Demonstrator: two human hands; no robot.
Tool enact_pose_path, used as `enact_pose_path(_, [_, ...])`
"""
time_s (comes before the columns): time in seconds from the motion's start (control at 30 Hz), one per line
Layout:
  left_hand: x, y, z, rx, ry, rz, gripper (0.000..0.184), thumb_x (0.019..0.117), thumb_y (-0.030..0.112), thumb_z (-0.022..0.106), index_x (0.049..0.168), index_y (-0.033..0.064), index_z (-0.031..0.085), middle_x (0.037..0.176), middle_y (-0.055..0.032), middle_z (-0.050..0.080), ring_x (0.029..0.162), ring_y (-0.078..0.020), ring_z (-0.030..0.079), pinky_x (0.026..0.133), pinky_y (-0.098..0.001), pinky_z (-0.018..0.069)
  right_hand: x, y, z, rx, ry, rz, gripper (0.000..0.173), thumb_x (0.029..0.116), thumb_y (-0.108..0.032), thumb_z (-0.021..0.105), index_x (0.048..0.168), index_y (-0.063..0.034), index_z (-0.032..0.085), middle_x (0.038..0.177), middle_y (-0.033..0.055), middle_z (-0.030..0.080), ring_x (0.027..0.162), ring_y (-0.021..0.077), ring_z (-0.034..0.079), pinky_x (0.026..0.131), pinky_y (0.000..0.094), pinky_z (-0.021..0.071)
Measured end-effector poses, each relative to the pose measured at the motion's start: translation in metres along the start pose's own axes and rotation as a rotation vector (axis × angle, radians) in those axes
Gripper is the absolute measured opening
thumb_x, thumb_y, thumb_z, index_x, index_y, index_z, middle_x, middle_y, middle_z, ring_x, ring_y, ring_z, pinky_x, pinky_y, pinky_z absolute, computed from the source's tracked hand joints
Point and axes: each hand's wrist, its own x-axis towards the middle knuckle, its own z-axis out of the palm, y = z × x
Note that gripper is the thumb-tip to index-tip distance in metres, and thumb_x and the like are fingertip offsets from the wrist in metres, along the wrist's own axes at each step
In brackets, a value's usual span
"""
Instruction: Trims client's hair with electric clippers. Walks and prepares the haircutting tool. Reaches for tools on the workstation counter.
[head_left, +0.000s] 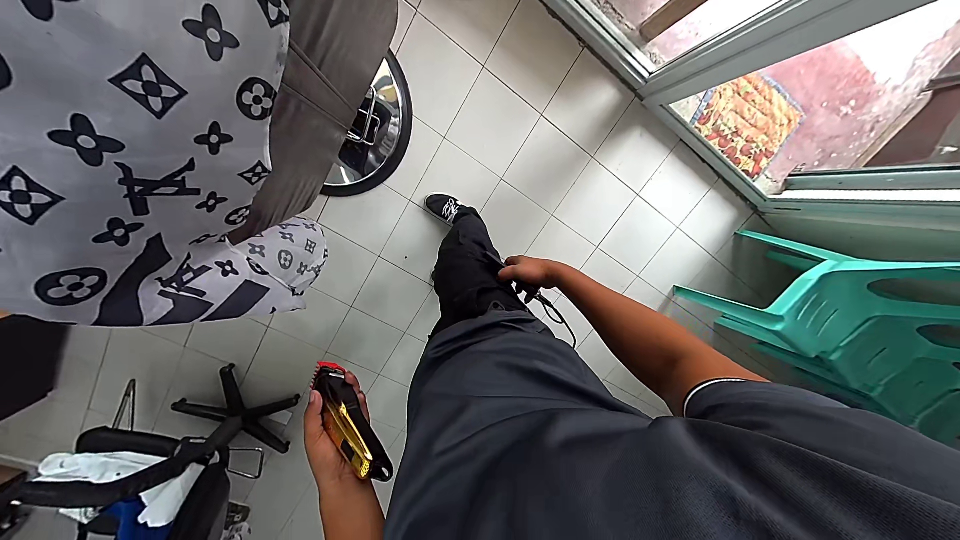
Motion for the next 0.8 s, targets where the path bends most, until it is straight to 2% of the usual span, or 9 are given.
enact_pose_path(0.1, [0.002, -0.002, -0.001, 0.012, 0.012, 0.0, 0.038, 0.1123, 0.031, 0.025, 0.122, 0.0094, 0.055, 0.108, -0.0091, 0.073, 0.092, -0.0138, 0.075, 0.064, -0.026, 0.0636, -0.001, 0.002, 0.007, -0.045, 0.06, -0.011, 0.051, 0.0983, -0.039, 0.06, 0.13, 0.0, 0.055, 0.102, 0.0214, 0.064, 0.083, 0.0309, 0.064, 0.072, 0.0507, 0.0544])
enact_pose_path(0.2, [0.002, -0.005, 0.001, -0.006, -0.014, -0.002, 0.039, 0.1123, 0.03, 0.022, 0.123, 0.0084, 0.053, 0.109, -0.0099, 0.073, 0.093, -0.0146, 0.075, 0.065, -0.0264, 0.064, 0.003, 0.009, -0.003, 0.165, -0.025, 0.005, 0.04, 0.1034, -0.036, 0.051, 0.128, -0.0051, 0.057, 0.103, 0.0142, 0.063, 0.085, 0.0241, 0.064, 0.072, 0.0452, 0.0547])
enact_pose_path(0.27, [0.004, -0.008, 0.007, -0.002, -0.012, -0.001, 0.04, 0.1123, 0.03, 0.022, 0.122, 0.0084, 0.054, 0.107, -0.0099, 0.073, 0.09, -0.0146, 0.075, 0.065, -0.0262, 0.0637, 0.007, 0.014, -0.012, 0.348, -0.09, 0.079, 0.045, 0.1057, -0.041, 0.044, 0.136, -0.0091, 0.053, 0.122, 0.0147, 0.061, 0.105, 0.0263, 0.061, 0.087, 0.0493, 0.0515])
enact_pose_path(0.3, [0.004, -0.008, 0.009, -0.005, -0.01, -0.002, 0.039, 0.1125, 0.03, 0.023, 0.123, 0.0087, 0.054, 0.107, -0.0099, 0.074, 0.09, -0.0148, 0.076, 0.065, -0.0264, 0.0639, 0.02, 0.026, -0.014, 0.389, -0.119, 0.063, 0.048, 0.1047, -0.044, 0.044, 0.139, -0.0107, 0.051, 0.126, 0.0153, 0.06, 0.107, 0.0272, 0.062, 0.087, 0.0495, 0.053])
enact_pose_path(0.43, [0.002, -0.01, 0.01, 0.001, -0.009, -0.002, 0.04, 0.1125, 0.031, 0.023, 0.122, 0.0087, 0.055, 0.107, -0.0105, 0.073, 0.09, -0.0151, 0.076, 0.064, -0.0263, 0.0638, 0.058, 0.06, -0.006, 0.34, -0.079, -0.079, 0.043, 0.0995, -0.049, 0.049, 0.119, -0.012, 0.061, 0.098, 0.0084, 0.065, 0.083, 0.0188, 0.064, 0.069, 0.0402, 0.0545])
enact_pose_path(0.6, [0.002, -0.009, 0.006, 0.028, -0.028, 0.004, 0.041, 0.1119, 0.03, 0.022, 0.122, 0.0076, 0.054, 0.106, -0.0102, 0.073, 0.089, -0.0146, 0.075, 0.064, -0.026, 0.0637, 0.011, 0.042, 0.008, 0.151, 0.083, -0.076, 0.046, 0.1014, -0.042, 0.053, 0.128, -0.0049, 0.059, 0.106, 0.0178, 0.065, 0.088, 0.0265, 0.064, 0.076, 0.0464, 0.054])
enact_pose_path(0.67, [0.003, -0.008, 0.007, 0.0, -0.022, -0.006, 0.04, 0.1122, 0.031, 0.023, 0.121, 0.008, 0.054, 0.107, -0.0105, 0.074, 0.09, -0.0149, 0.076, 0.064, -0.0265, 0.064, 0.0, 0.039, 0.007, 0.145, 0.027, -0.069, 0.043, 0.1022, -0.041, 0.053, 0.125, -0.0047, 0.061, 0.106, 0.0161, 0.065, 0.091, 0.0244, 0.065, 0.078, 0.0454, 0.0544])
enact_pose_path(0.73, [0.008, -0.01, 0.008, -0.016, -0.041, -0.017, 0.039, 0.1122, 0.03, 0.023, 0.123, 0.0079, 0.053, 0.109, -0.0105, 0.073, 0.092, -0.0153, 0.076, 0.066, -0.027, 0.0644, 0.006, 0.044, -0.007, 0.201, -0.08, -0.044, 0.042, 0.1004, -0.044, 0.051, 0.118, -0.0078, 0.063, 0.098, 0.01, 0.066, 0.083, 0.0191, 0.065, 0.073, 0.0401, 0.0553])
enact_pose_path(0.8, [0.011, -0.01, 0.011, -0.003, -0.058, -0.023, 0.039, 0.1124, 0.029, 0.024, 0.123, 0.0075, 0.054, 0.108, -0.0109, 0.074, 0.091, -0.0154, 0.076, 0.065, -0.0271, 0.0643, 0.01, 0.043, -0.021, 0.27, -0.191, 0.039, 0.045, 0.1023, -0.049, 0.044, 0.123, -0.0123, 0.058, 0.093, 0.0077, 0.065, 0.075, 0.0178, 0.065, 0.067, 0.0367, 0.0561])
